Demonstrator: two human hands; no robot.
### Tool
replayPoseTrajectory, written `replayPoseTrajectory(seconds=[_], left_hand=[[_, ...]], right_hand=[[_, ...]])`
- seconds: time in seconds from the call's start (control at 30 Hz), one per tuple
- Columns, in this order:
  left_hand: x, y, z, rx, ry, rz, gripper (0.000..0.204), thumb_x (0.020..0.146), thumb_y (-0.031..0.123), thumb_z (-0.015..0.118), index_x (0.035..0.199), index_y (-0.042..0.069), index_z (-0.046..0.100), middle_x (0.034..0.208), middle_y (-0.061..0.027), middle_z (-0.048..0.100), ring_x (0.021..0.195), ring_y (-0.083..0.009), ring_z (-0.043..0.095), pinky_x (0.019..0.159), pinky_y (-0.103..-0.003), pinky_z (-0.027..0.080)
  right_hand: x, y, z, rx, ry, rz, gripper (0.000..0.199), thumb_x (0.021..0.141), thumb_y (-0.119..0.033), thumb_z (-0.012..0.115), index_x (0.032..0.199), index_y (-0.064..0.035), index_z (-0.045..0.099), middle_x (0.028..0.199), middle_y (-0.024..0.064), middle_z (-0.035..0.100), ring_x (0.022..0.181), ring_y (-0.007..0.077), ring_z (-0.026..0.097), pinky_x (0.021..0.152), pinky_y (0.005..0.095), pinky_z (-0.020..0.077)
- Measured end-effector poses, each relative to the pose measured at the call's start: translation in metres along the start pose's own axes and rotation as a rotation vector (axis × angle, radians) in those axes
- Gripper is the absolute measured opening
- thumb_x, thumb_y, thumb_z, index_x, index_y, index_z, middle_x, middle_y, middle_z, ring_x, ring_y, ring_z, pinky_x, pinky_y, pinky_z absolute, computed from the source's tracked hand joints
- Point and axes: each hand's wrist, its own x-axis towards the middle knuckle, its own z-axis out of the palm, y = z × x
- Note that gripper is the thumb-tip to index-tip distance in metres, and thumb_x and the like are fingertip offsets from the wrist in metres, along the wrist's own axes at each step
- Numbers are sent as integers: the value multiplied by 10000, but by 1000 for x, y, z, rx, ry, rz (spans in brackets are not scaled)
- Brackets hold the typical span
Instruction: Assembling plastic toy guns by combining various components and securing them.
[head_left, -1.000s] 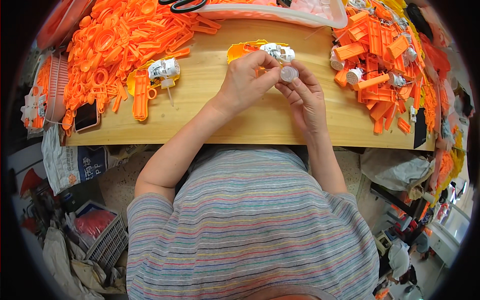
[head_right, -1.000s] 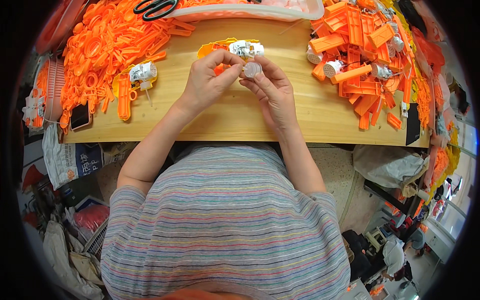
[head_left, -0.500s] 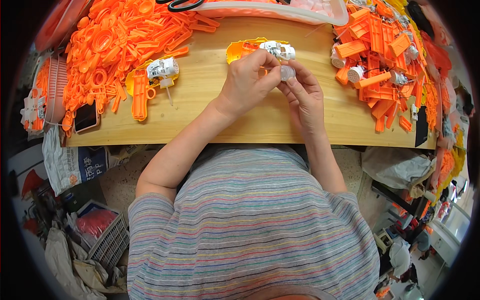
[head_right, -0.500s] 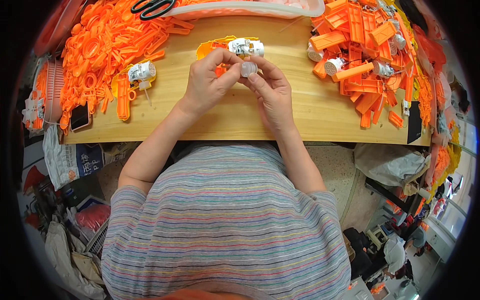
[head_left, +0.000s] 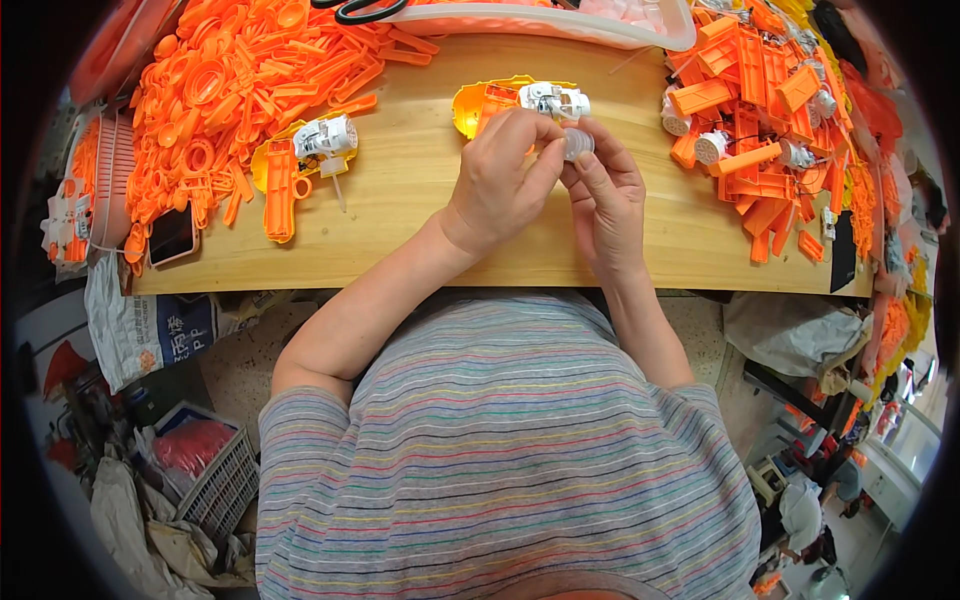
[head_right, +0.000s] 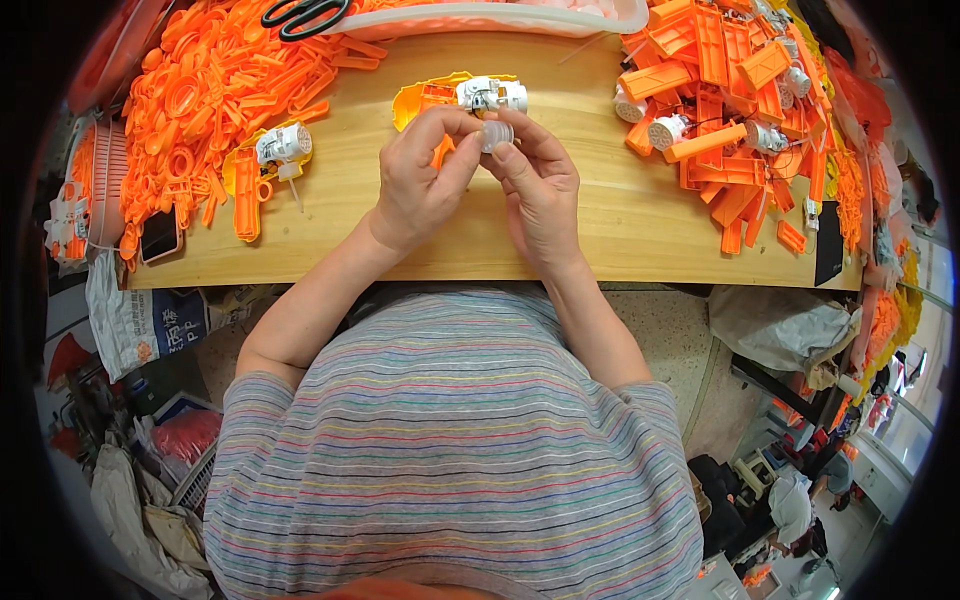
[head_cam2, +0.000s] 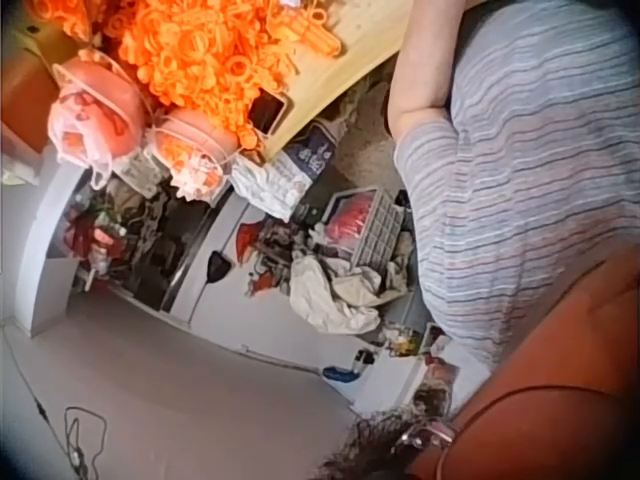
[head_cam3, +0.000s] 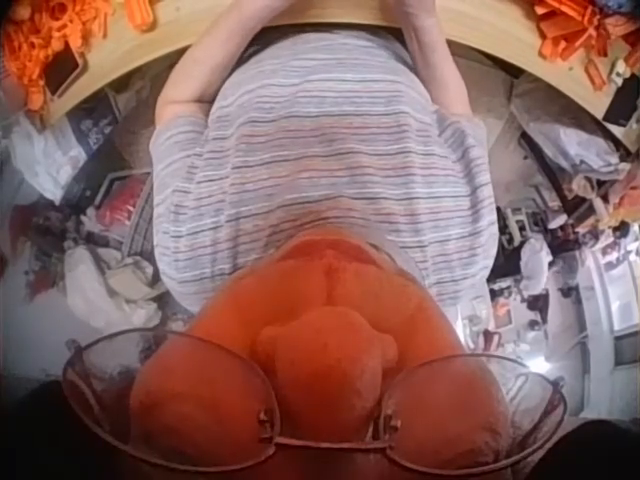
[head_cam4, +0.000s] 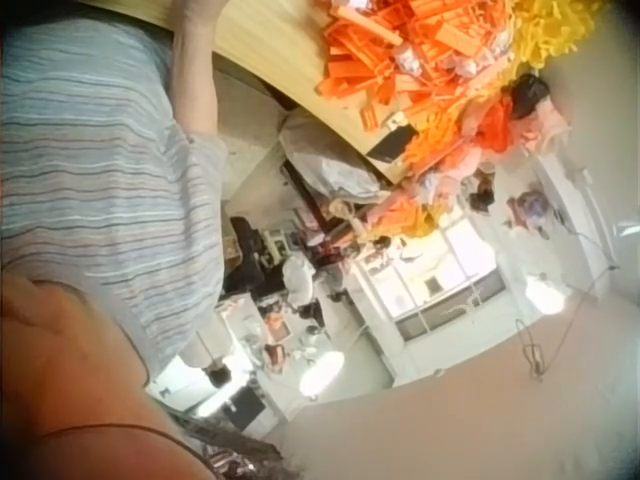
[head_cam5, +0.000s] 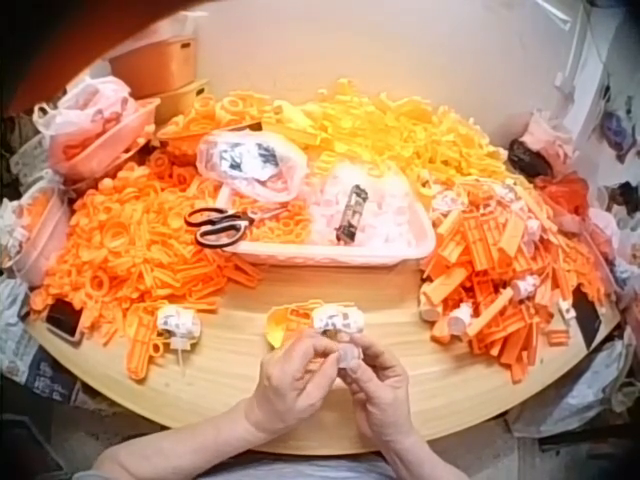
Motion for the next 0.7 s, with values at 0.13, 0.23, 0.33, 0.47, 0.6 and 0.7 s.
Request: replayPoseTrajectory(seconds=[0.13,0.23,0.33,0.47,0.6,0.7], left_hand=[[0,-3,-1,-98,-43,-121,63,879,31,634,922,-12,617,840,-80,676,746,-144,649,673,-286,519],[3,-7,-2,-241,-116,-315,72,881,41,644,921,-11,617,885,-50,680,806,-126,644,724,-279,517],[16,-11,-14,-336,-272,-407,110,891,54,648,974,-18,638,959,-48,674,880,-123,637,800,-269,508],[27,-7,-28,-473,-322,-393,206,886,77,675,1066,-19,653,1023,-65,666,950,-137,629,862,-280,494],[31,-8,-37,-323,-552,-381,341,822,103,751,1140,16,663,1063,-77,665,1006,-153,616,880,-312,497],[28,-20,-43,-249,-528,-322,369,783,119,784,1125,33,676,1031,-77,677,1010,-172,618,886,-341,493]], right_hand=[[-1,1,2,-20,16,-12,308,932,-29,607,1240,-24,591,1207,105,630,1091,176,614,971,368,517],[2,3,0,-108,13,-33,370,937,-26,591,1302,-14,534,1250,136,601,1138,207,592,981,379,505],[5,-1,-2,-254,3,-139,449,900,21,629,1330,-15,507,1242,137,606,1122,200,602,947,354,517],[14,-12,-8,-961,-162,-610,639,793,96,708,1371,-29,465,1134,115,668,964,160,633,797,311,541],[16,-16,-8,-1269,-357,-856,705,742,98,716,1380,-34,446,1181,82,655,879,168,613,766,292,518],[3,-13,2,-731,-197,-487,442,819,65,660,1240,-6,545,1235,110,573,910,153,595,853,267,459]])
